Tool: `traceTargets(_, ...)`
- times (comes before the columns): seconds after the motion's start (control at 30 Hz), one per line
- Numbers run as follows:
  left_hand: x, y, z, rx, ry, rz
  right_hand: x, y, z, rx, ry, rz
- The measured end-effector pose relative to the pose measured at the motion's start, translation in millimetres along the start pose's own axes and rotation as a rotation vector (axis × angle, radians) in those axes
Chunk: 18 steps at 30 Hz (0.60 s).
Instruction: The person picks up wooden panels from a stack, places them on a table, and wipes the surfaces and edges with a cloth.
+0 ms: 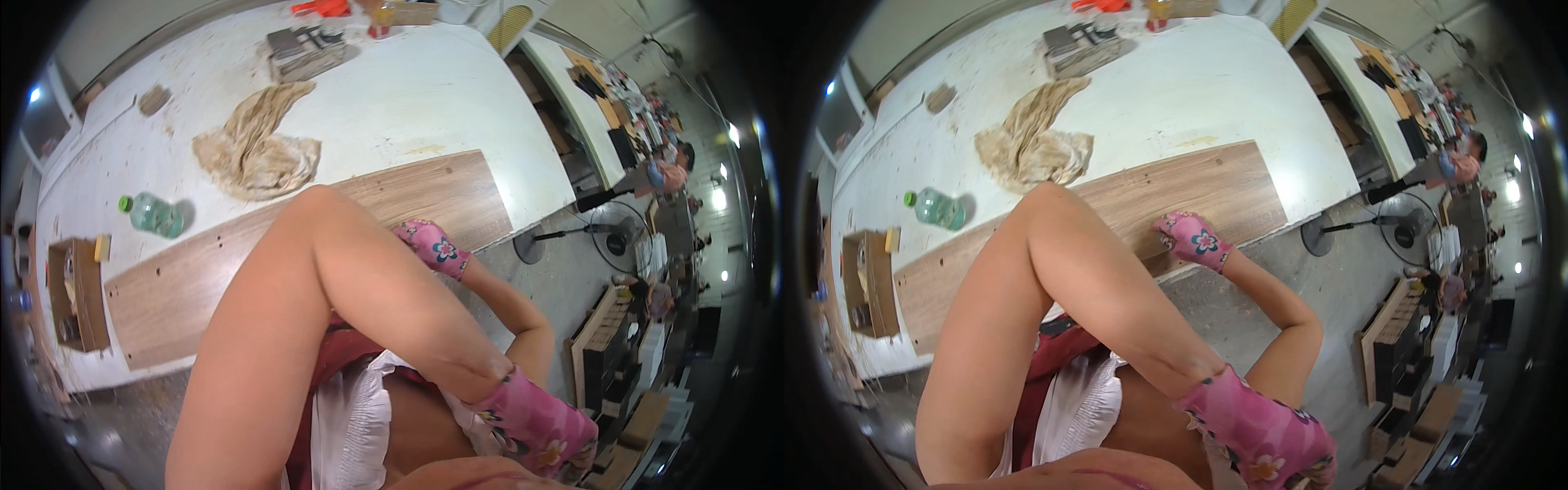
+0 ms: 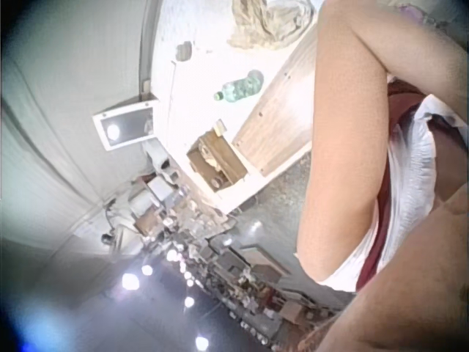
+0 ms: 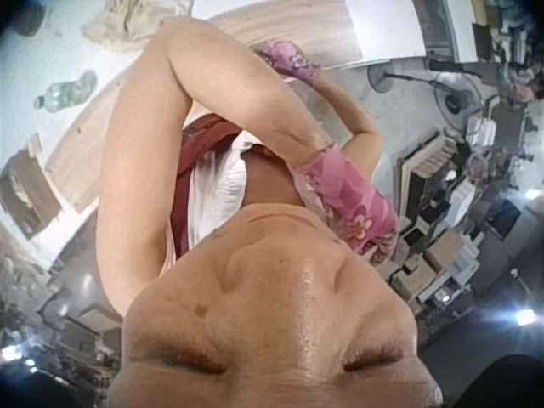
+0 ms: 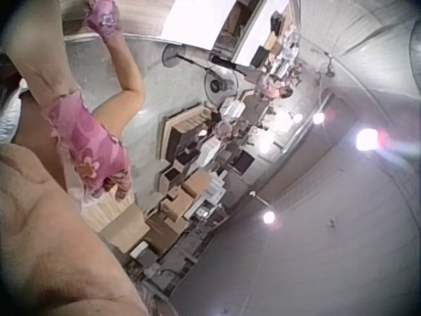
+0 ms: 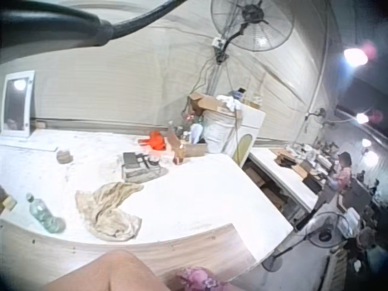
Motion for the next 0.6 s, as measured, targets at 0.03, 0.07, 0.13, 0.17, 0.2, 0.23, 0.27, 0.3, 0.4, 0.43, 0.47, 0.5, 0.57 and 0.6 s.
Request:
traceTargets(0.03,0.8,-6.0,-2.2,0.018,-0.02,-0.009,5.0,4.6,6.7,-0.005,0.012,0.023)
traceTargets(0.07,-0.4,-5.3,1.5,-0.001,-0.027,-0.012,4.7,0.7,7.7,-0.001,0.029,0.015)
traceTargets(0.13,-2.7,-9.8,10.9,-0.003,-0.074,-0.027,8.6,-2.7,12.9,-0.001,0.053,0.027)
traceTargets(0.17,-5.9,-12.7,15.5,0.003,-0.104,-0.026,12.3,-2.8,17.5,-0.006,0.063,0.041)
traceTargets(0.2,-9.1,-15.7,19.7,0.006,-0.137,-0.03,11.3,-3.3,24.7,-0.012,0.075,0.04)
traceTargets(0.23,-14.2,-19.3,23.8,-0.005,-0.164,-0.041,3.5,-3.5,31.3,-0.024,0.094,0.019)
traceTargets(0.27,-20.7,-23.0,29.0,-0.016,-0.199,-0.048,-3.1,-4.7,38.7,-0.037,0.117,-0.002)
traceTargets(0.3,-32.7,-25.1,38.3,-0.018,-0.26,-0.049,-5.7,-4.5,43.4,-0.045,0.133,-0.01)
traceTargets(0.4,-105.5,-17.6,71.4,0.139,-0.57,0.057,24.4,-4.0,40.8,-0.031,0.143,0.09)
traceTargets(0.43,-142.1,-12.5,76.7,0.23,-0.666,0.111,28.4,-0.9,43.3,-0.032,0.135,0.103)
traceTargets(0.47,-158.3,-6.8,82.2,0.245,-0.655,0.115,-5.9,3.6,65.0,-0.063,0.141,-0.026)
traceTargets(0.5,-185.4,4.4,91.4,0.295,-0.701,0.163,-19.1,4.9,70.0,-0.065,0.135,-0.08)
traceTargets(0.57,-252.9,12.1,97.1,0.533,-0.856,0.338,-28.5,11.6,69.9,-0.066,0.111,-0.187)
traceTargets(0.6,-292.3,7.3,92.0,0.809,-0.942,0.449,-23.2,14.0,66.1,-0.07,0.104,-0.215)
Point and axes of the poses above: each hand's wrist, its own x-axis towards the middle knuckle, its own z-axis out of the back of the hand, y = z × x, the point moved 4 cm from there along x, towards the middle knuckle, and after that the axes turned 11 degrees about -x, right-handed, at the moved point
